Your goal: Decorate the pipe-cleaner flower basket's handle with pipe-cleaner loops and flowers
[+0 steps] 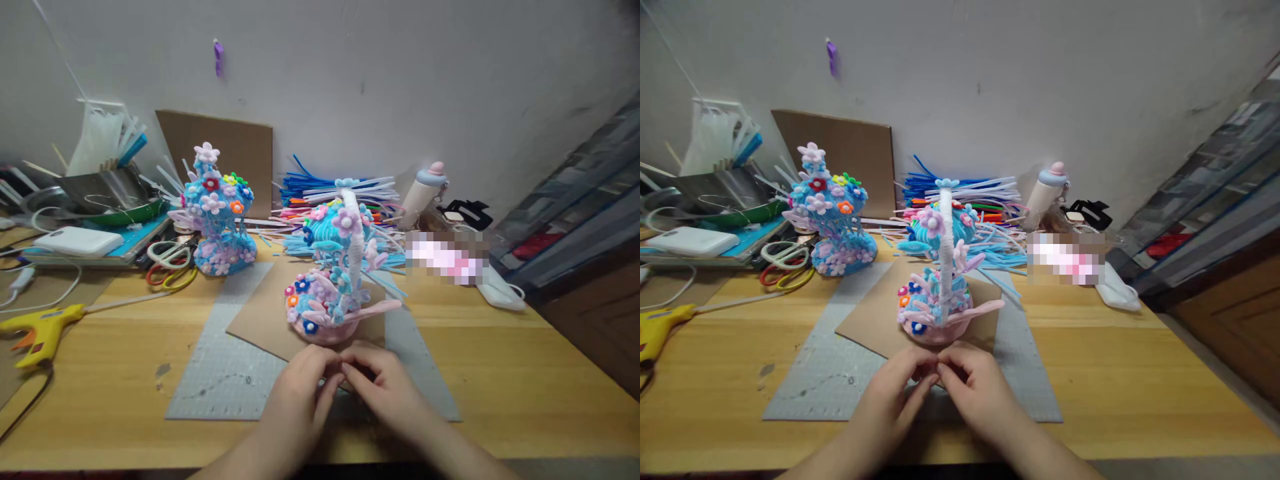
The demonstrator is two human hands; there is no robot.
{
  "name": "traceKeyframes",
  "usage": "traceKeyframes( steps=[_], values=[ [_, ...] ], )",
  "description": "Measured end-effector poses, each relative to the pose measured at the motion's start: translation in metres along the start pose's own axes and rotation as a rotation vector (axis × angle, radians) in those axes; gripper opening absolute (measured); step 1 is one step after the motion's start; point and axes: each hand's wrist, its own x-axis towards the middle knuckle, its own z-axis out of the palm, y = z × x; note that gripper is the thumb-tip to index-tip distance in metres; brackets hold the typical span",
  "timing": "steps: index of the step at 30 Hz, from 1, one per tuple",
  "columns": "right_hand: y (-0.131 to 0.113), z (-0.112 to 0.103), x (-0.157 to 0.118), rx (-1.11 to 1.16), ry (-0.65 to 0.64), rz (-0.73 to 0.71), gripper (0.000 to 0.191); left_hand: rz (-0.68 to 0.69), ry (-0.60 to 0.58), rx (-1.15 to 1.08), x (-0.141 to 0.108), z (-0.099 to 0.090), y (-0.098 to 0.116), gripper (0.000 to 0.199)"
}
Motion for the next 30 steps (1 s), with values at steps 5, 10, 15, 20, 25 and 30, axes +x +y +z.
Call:
traceKeyframes(
  steps=[5, 10, 15, 20, 25, 30],
  values=[
    [0.005, 0.015, -0.008, 0.372, 0.055, 0.191, 0.022, 0.058, 0.072, -0.001, 0.005, 0.009, -0.001, 0.011],
    [0.016, 0.017, -0.002, 0.337, 0.094, 0.212, 0.029, 0.032, 0.084, -0.03, 0.001, 0.01, -0.005, 0.012],
    [0.019, 0.0, 0.022, -0.312, 0.191, -0.12, 0.018, -0.018, 0.188, 0.049, -0.002, -0.01, -0.006, 0.008],
    [0.029, 0.0, 0.031, -0.47, 0.184, -0.095, 0.022, -0.135, 0.309, 0.14, -0.015, -0.039, -0.02, 0.007],
    [0.036, 0.003, 0.026, -0.531, 0.204, -0.15, 0.026, -0.315, 0.451, 0.255, -0.026, -0.078, -0.043, 0.018],
    [0.048, 0.005, 0.025, -0.618, 0.19, -0.159, 0.031, -0.534, 0.543, 0.375, -0.022, -0.147, -0.071, 0.032]
  ],
)
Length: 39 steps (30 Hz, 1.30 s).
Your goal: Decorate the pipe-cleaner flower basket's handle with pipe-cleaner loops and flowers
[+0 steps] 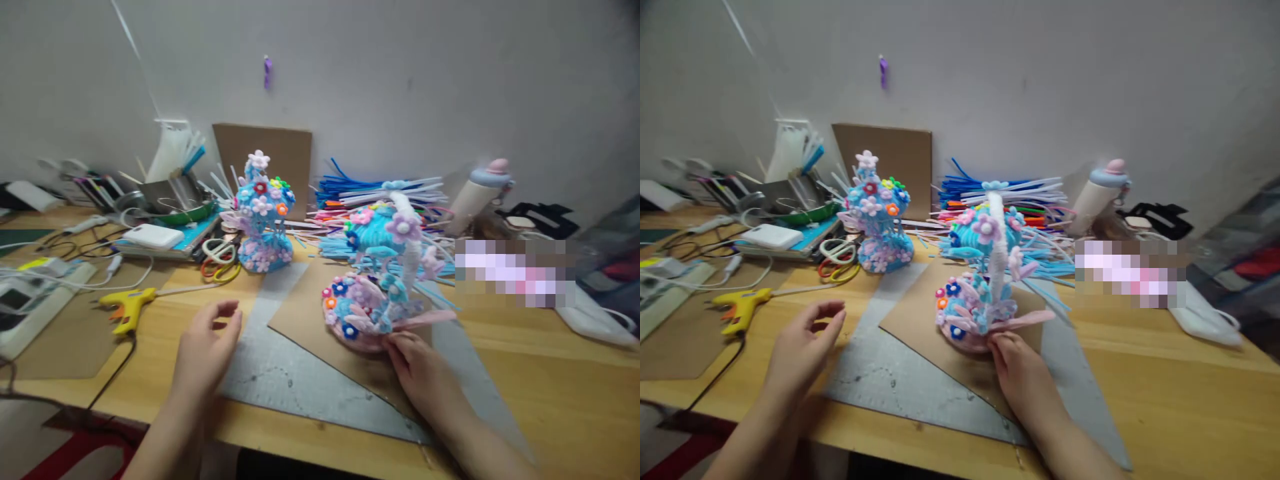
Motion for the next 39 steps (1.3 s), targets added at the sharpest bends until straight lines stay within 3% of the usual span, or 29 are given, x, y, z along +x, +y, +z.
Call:
traceKeyframes(
  steps=[5, 9, 12, 15, 18, 23, 27, 31, 39],
  values=[
    [0.01, 0.008, -0.004, -0.041, 0.006, 0.003, 0.037, -0.037, 0.05, 0.41, 0.045, -0.054, -0.045, 0.045],
    [0.015, 0.011, -0.006, -0.048, -0.001, -0.007, 0.039, -0.318, 0.053, 0.711, 0.053, -0.095, -0.092, 0.051],
    [0.017, 0.011, -0.006, -0.047, 0.011, -0.008, 0.041, -0.422, 0.155, 0.716, 0.047, -0.112, -0.126, 0.058],
    [0.017, 0.011, -0.006, -0.053, 0.022, -0.015, 0.042, -0.403, 0.15, 0.633, 0.038, -0.112, -0.146, 0.059],
    [0.017, 0.01, -0.007, -0.064, 0.047, -0.026, 0.043, -0.34, 0.118, 0.595, 0.029, -0.101, -0.15, 0.055],
    [0.021, 0.012, -0.007, -0.079, 0.049, -0.021, 0.042, -0.249, 0.147, 0.738, 0.017, -0.09, -0.132, 0.05],
    [0.025, 0.013, -0.007, -0.087, 0.037, -0.024, 0.043, -0.305, 0.095, 0.754, 0.02, -0.091, -0.123, 0.051],
    [0.026, 0.013, -0.008, -0.078, 0.022, -0.025, 0.041, -0.399, 0.017, 0.721, 0.029, -0.093, -0.126, 0.054],
    [0.024, 0.014, -0.007, -0.069, 0.068, -0.039, 0.042, -0.496, -0.022, 0.687, 0.038, -0.097, -0.131, 0.061]
  ],
)
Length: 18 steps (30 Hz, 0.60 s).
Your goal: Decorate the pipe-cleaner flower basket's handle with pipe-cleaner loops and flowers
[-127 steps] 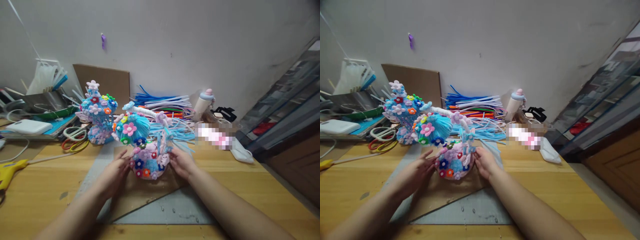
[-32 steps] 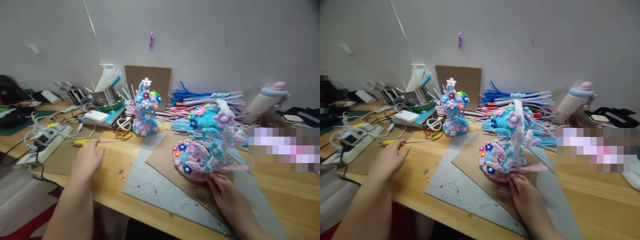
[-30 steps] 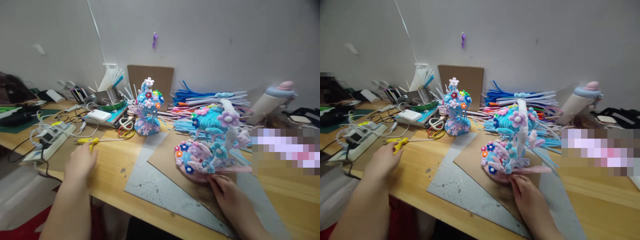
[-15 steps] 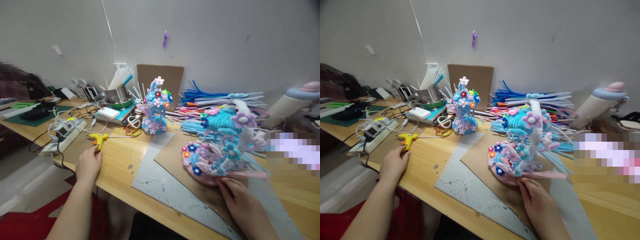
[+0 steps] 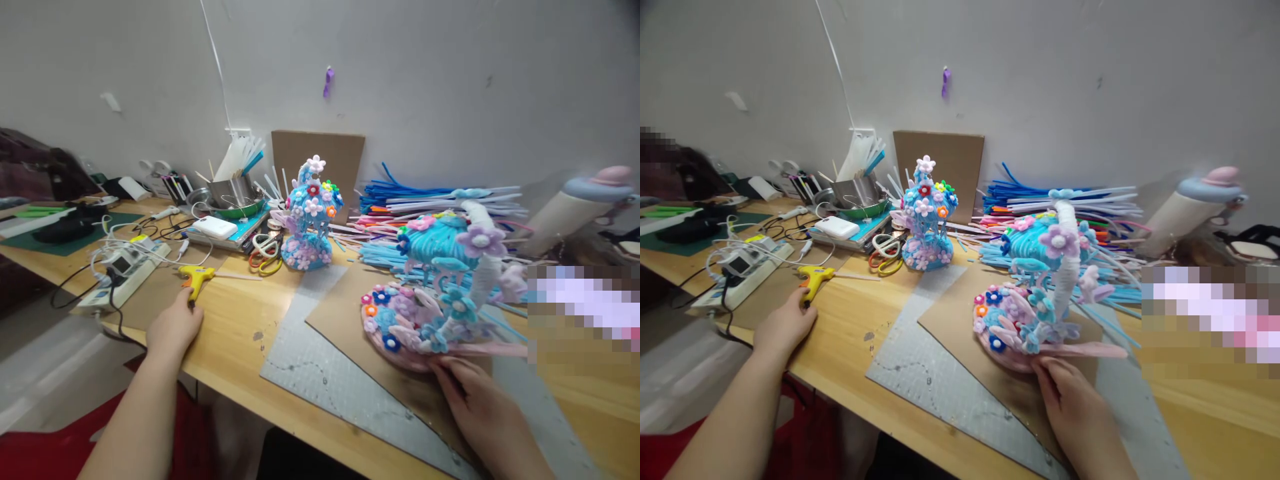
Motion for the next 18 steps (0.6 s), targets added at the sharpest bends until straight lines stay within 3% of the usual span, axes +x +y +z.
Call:
traceKeyframes(
  steps=[4, 9, 12, 16, 18],
  values=[
    [0.0, -0.001, 0.0, 0.025, 0.007, 0.001, 0.04, -0.036, -0.003, -0.076, 0.007, -0.004, -0.004, 0.062],
    [-0.003, 0.0, 0.001, 0.096, -0.002, 0.029, 0.034, -0.143, 0.129, -0.108, 0.007, -0.003, 0.002, 0.075],
    [-0.011, -0.005, 0.003, 0.16, 0.014, 0.071, 0.03, -0.108, 0.115, -0.05, 0.011, -0.004, 0.007, 0.065],
    [-0.022, -0.033, 0.0, 0.337, 0.022, 0.187, 0.027, -0.149, 0.066, -0.014, 0.015, -0.012, 0.011, 0.051],
    [-0.026, -0.055, -0.004, 0.457, 0.03, 0.272, 0.026, -0.163, 0.215, -0.033, -0.001, -0.016, 0.021, 0.065]
  ],
)
